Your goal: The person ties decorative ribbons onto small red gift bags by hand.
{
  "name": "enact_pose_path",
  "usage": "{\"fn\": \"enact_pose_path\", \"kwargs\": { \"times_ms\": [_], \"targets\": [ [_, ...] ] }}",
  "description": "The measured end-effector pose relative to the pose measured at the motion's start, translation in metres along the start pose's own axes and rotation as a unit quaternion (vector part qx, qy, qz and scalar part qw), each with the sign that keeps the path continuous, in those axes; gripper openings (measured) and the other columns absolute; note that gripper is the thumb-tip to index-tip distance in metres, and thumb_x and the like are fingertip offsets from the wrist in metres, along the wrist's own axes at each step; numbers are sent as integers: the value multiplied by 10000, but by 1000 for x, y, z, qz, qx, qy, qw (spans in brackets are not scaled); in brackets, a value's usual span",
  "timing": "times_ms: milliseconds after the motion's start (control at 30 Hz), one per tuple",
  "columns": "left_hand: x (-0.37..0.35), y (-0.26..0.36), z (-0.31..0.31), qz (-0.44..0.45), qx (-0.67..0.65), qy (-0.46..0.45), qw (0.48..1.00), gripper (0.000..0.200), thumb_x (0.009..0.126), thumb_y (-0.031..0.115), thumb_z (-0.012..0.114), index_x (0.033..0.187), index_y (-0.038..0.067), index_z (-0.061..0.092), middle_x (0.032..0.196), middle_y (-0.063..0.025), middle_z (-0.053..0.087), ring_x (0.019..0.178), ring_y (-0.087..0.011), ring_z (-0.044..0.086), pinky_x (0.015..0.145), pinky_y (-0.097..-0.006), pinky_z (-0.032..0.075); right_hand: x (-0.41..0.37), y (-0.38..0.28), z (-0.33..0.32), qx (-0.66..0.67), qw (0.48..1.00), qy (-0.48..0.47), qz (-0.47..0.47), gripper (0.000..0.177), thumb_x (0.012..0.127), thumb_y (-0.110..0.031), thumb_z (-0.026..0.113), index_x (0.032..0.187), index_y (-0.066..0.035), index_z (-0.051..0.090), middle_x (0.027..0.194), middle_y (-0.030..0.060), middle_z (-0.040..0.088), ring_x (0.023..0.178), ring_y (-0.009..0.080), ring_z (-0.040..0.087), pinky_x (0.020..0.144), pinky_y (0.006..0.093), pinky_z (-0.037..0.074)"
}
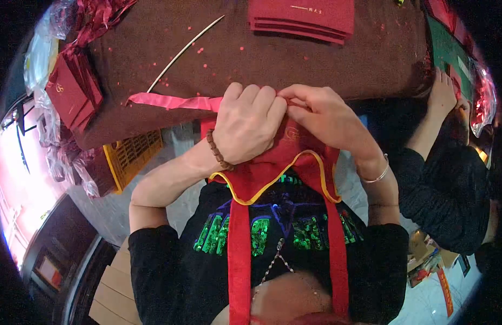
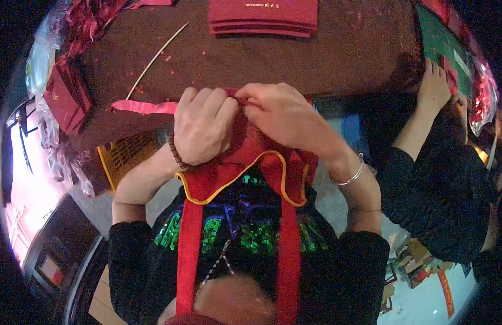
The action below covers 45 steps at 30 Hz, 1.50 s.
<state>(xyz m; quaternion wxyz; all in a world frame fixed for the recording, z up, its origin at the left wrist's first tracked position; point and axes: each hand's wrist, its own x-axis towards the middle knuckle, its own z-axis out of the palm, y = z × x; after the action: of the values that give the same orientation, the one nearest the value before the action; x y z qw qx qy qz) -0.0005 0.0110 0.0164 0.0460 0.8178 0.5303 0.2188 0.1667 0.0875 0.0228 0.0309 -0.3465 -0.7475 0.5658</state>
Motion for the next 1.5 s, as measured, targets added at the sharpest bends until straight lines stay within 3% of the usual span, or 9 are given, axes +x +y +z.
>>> {"fn": "enact_pose_path", "kwargs": {
  "times_ms": [267, 533, 667, 733, 800, 933, 1067, 1167, 1500],
  "targets": [
    [-3, -7, -2, 35, 24, 10, 999, 116, 664, 156, 562, 751, 86, 531, 686, -40, 438, 640, -191, 478, 643, -348, 350, 0, 8, 3, 37, 999, 4, 1, 249, 843, -80, 541, 1068, 24, 567, 847, 106, 643, 755, 131, 587, 697, 261, 463],
    [6, -23, -15, -59, -98, 6, 993, 226, 708, 268, 684, 846, 137, 563, 838, -14, 536, 820, -209, 509, 720, -361, 328, -5, -6, -2, 10, 999, -2, -43, 214, 842, -89, 535, 1030, 9, 567, 857, 159, 639, 800, 200, 631, 704, 286, 471],
    [4, -26, -19, -103, -136, -115, 979, 283, 700, 332, 702, 841, 129, 564, 869, -24, 538, 863, -234, 488, 737, -368, 319, -9, -13, 2, 32, 999, 8, -27, 176, 837, -131, 566, 975, -21, 579, 825, 144, 637, 768, 268, 612, 711, 327, 465],
    [6, -29, -20, -85, -159, -92, 979, 286, 720, 363, 689, 818, 124, 567, 870, -29, 538, 882, -237, 478, 746, -373, 310, -15, -12, 8, -189, 977, 84, -55, 170, 827, -193, 601, 916, -49, 589, 759, 121, 616, 725, 300, 567, 703, 363, 443],
    [7, -40, -21, -108, -204, -118, 966, 259, 772, 354, 643, 805, 101, 599, 917, -44, 557, 941, -244, 479, 799, -387, 311, -16, -15, 5, -191, 977, 71, -56, 186, 822, -222, 608, 909, -57, 595, 735, 112, 602, 710, 293, 553, 698, 367, 430],
    [20, -63, -20, -100, -315, -207, 921, 213, 835, 251, 549, 841, 76, 670, 1045, -77, 584, 1010, -260, 488, 914, -405, 300, -16, -14, 11, -177, 976, 73, -108, 172, 810, -230, 625, 879, -74, 606, 702, 97, 582, 677, 268, 535, 680, 345, 407],
    [39, -76, -12, 60, -354, -293, 886, 184, 804, 193, 559, 806, 41, 661, 850, -80, 612, 748, -206, 556, 708, -344, 413, -18, -17, 17, -167, 972, 91, -139, 140, 793, -195, 646, 858, -78, 607, 674, 79, 569, 646, 236, 528, 662, 327, 386],
    [48, -79, -2, 23, -498, -502, 706, 169, 781, 150, 560, 746, -7, 611, 602, 0, 493, 600, -71, 425, 556, -265, 352, -18, -18, 16, -152, 972, 71, -163, 121, 776, -157, 662, 852, -79, 610, 654, 59, 561, 607, 206, 514, 645, 306, 364],
    [39, -83, -5, -47, -492, -365, 789, 176, 788, 180, 605, 761, 7, 606, 694, -14, 564, 682, -91, 493, 623, -283, 394, -14, -11, 13, -108, 976, 54, -181, 152, 753, -143, 687, 888, -83, 652, 711, 52, 609, 612, 185, 525, 665, 286, 363]
  ]
}}
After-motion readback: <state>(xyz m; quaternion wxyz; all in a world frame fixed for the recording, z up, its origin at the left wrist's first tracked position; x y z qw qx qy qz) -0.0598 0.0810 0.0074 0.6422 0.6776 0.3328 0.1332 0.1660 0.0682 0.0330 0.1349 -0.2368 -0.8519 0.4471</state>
